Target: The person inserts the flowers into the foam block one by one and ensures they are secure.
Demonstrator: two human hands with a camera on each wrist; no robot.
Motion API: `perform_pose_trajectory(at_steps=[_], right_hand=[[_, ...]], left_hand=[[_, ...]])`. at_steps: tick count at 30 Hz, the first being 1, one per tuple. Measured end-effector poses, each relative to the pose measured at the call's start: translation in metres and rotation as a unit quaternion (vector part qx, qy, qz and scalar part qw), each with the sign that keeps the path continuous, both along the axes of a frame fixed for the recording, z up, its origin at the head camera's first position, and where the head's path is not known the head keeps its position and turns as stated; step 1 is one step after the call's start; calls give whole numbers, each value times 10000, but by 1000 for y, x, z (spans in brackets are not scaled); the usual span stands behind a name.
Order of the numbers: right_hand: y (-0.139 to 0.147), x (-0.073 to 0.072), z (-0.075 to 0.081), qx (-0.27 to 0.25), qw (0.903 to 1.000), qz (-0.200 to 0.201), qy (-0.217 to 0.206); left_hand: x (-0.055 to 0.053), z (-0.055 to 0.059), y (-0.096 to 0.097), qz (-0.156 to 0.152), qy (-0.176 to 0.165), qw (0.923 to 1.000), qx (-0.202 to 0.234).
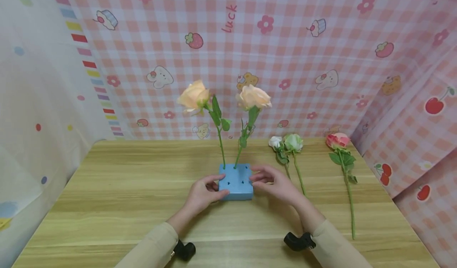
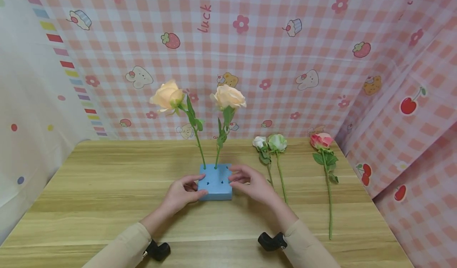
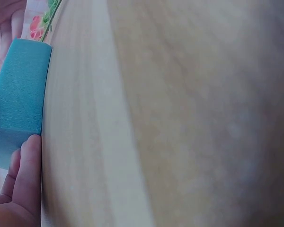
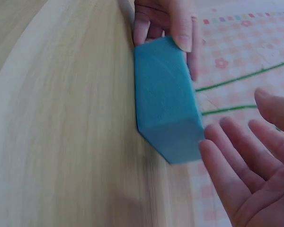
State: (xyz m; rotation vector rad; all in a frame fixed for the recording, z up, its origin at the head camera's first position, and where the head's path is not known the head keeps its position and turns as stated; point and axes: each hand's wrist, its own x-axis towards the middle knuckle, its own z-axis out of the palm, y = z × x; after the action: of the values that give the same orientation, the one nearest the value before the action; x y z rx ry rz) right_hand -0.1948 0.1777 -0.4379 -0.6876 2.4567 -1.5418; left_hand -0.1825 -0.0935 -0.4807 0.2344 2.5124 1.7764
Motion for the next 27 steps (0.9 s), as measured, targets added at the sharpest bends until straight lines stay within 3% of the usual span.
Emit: perform_pose_trajectory(at_steps=[5, 14, 20, 27], right_hand=[[22, 9, 0, 140, 9998, 134, 53], [71, 26, 6, 139, 9988, 210, -415], [105, 36, 12, 165, 9974, -61, -693], [146, 49, 13, 270, 9972, -531, -454]], left_hand=[[0, -1, 0, -8, -23, 10000, 30], [-1, -2, 0, -1, -29, 10000, 8], [-1, -2, 0, 3, -5, 10000, 26], [-1, -2, 1, 37, -10, 10000, 26]])
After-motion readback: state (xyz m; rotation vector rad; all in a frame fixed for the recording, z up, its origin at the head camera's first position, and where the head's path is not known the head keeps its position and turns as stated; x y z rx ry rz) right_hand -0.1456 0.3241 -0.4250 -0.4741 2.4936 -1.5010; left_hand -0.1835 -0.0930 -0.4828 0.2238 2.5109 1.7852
